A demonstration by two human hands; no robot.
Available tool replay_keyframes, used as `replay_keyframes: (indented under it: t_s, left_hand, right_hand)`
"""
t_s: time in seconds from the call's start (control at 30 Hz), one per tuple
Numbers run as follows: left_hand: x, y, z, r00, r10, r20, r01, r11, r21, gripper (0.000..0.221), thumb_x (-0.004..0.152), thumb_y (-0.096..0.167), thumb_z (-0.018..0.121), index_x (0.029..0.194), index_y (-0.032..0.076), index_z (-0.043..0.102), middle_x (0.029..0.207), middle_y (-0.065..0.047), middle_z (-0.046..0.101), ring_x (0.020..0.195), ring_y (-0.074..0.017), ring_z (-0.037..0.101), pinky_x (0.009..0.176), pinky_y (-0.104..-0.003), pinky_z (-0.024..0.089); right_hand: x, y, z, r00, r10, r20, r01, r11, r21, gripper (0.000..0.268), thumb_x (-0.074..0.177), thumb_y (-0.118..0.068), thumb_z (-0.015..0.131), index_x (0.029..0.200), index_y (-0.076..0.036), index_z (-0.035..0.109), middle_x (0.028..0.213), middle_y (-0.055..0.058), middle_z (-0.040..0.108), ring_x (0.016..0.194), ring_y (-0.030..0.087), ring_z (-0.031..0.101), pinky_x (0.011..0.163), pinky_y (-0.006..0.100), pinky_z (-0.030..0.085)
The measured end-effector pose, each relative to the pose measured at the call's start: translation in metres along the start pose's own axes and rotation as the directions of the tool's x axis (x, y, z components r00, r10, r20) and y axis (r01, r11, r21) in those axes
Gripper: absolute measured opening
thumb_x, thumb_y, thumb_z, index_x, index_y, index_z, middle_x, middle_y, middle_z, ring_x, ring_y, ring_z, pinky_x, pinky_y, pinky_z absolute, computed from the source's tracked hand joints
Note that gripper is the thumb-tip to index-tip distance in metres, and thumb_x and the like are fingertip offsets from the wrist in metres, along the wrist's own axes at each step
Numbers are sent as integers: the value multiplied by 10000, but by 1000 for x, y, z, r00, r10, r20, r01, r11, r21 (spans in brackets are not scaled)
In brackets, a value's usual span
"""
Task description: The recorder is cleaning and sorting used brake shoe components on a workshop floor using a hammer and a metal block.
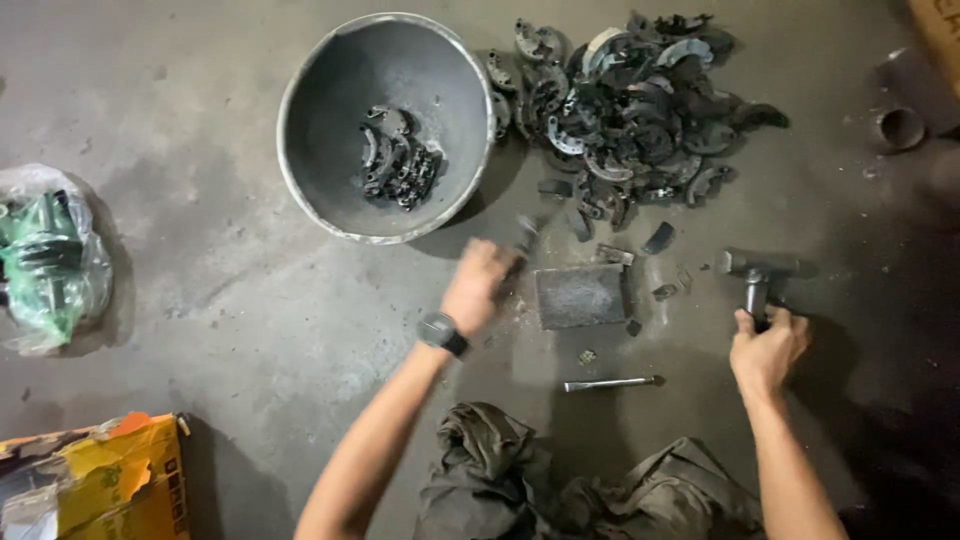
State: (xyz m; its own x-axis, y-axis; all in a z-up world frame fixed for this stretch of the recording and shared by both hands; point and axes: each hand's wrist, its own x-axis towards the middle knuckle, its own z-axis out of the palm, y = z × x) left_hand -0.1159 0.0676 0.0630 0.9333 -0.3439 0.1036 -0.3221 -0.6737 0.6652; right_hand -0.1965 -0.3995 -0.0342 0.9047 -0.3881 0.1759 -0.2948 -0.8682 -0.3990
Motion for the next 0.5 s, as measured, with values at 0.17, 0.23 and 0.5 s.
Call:
replay_keyframes:
  t_s: [0.17, 0.23, 0.5]
  left_hand:
    - [42, 3, -69, 922, 132, -363, -15, 951, 308, 619, 828, 103, 769, 1398, -18, 560, 1432, -238, 532, 1319, -432, 499, 1129, -527, 370]
    - [51, 27, -77, 911, 89, -402, 20, 966, 258, 686, 865, 184, 792, 1435, -68, 504, 1432, -288, 506, 1285, -459, 500, 1087, -518, 398]
    - [100, 11, 77, 982, -139, -127, 157, 976, 153, 311, 941, 263, 707, 1132, 29, 631, 1078, -189, 635, 998, -385, 626, 845, -482, 528]
  right_hand:
    - [-9, -11, 1, 984, 177, 29, -179, 977, 113, 371, 955, -175, 831, 1183, 52, 646, 1243, 278, 574, 1180, 460, 539, 1023, 567, 424]
    - [-15, -11, 6, 981, 192, 0, -190, 973, 129, 397, 982, -191, 804, 1243, 40, 616, 1274, 272, 557, 1214, 453, 521, 1043, 565, 419]
    - [-15, -30, 6, 992, 99, -73, -106, 989, -107, 398, 1009, -259, 704, 1261, 19, 571, 1255, 246, 548, 1213, 450, 514, 977, 575, 413]
